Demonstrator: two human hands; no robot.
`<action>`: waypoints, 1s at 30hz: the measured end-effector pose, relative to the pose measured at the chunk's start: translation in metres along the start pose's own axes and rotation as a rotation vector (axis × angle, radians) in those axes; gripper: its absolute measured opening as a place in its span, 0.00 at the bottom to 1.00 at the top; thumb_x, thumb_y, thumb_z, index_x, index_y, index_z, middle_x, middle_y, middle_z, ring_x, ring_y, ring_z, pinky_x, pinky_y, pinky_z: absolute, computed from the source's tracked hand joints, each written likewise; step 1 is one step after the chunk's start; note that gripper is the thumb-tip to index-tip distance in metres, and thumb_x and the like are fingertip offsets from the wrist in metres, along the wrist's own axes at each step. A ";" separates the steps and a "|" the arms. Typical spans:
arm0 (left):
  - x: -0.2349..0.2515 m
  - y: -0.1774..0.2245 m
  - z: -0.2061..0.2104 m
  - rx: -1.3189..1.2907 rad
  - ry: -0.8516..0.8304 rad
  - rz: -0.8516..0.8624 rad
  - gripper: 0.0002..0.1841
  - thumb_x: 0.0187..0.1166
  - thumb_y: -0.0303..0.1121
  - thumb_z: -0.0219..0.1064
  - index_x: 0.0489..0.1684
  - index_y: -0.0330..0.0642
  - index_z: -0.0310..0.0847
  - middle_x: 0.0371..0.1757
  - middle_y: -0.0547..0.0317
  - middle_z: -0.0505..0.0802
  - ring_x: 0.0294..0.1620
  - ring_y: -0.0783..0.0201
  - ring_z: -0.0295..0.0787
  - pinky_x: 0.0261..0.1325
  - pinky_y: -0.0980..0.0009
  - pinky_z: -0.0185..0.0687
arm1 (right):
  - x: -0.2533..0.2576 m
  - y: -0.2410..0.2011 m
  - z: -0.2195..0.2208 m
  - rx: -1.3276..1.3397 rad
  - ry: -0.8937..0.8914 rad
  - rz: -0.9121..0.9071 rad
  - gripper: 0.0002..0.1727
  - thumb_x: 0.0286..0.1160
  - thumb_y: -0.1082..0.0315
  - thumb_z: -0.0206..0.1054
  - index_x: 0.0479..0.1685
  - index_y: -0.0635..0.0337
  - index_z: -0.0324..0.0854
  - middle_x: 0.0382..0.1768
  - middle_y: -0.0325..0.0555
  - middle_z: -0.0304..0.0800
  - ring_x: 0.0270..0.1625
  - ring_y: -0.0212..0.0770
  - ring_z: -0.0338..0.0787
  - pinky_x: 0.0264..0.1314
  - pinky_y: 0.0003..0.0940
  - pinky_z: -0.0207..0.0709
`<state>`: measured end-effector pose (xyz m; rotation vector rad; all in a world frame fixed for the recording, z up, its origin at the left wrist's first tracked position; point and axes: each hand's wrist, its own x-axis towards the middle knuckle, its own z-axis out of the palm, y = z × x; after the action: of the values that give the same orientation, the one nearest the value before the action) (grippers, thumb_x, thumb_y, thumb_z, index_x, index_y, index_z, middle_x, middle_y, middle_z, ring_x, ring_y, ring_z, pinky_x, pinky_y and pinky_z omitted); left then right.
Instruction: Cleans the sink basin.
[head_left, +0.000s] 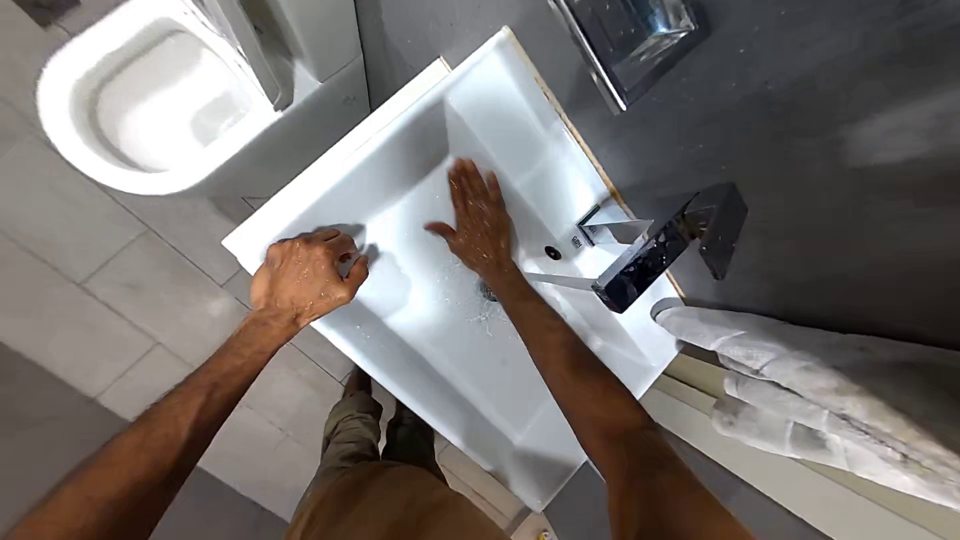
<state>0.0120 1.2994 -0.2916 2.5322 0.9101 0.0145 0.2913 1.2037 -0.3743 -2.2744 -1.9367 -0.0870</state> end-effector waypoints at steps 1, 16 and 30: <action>0.002 -0.001 0.000 0.005 -0.002 -0.008 0.22 0.80 0.49 0.53 0.30 0.43 0.86 0.32 0.50 0.90 0.30 0.46 0.88 0.28 0.43 0.75 | 0.025 -0.008 0.004 0.031 0.075 -0.008 0.54 0.80 0.24 0.45 0.90 0.63 0.63 0.91 0.52 0.64 0.95 0.49 0.57 0.99 0.54 0.37; 0.010 0.003 -0.005 0.020 -0.052 -0.174 0.21 0.80 0.48 0.57 0.32 0.40 0.87 0.36 0.43 0.92 0.38 0.39 0.91 0.39 0.33 0.78 | -0.243 0.065 -0.064 0.066 -0.180 0.277 0.32 0.93 0.48 0.48 0.88 0.54 0.69 0.89 0.44 0.68 0.92 0.43 0.63 0.95 0.48 0.52; 0.024 -0.001 -0.016 -0.128 -0.384 -0.007 0.17 0.83 0.45 0.63 0.46 0.42 0.93 0.37 0.54 0.96 0.38 0.55 0.95 0.47 0.46 0.89 | 0.027 -0.090 -0.010 0.449 0.200 1.416 0.36 0.71 0.53 0.69 0.82 0.58 0.74 0.85 0.68 0.65 0.88 0.70 0.62 0.87 0.69 0.56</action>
<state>0.0279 1.3210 -0.2809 2.3009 0.7370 -0.3891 0.2075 1.2421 -0.3537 -2.5452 0.0432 0.2429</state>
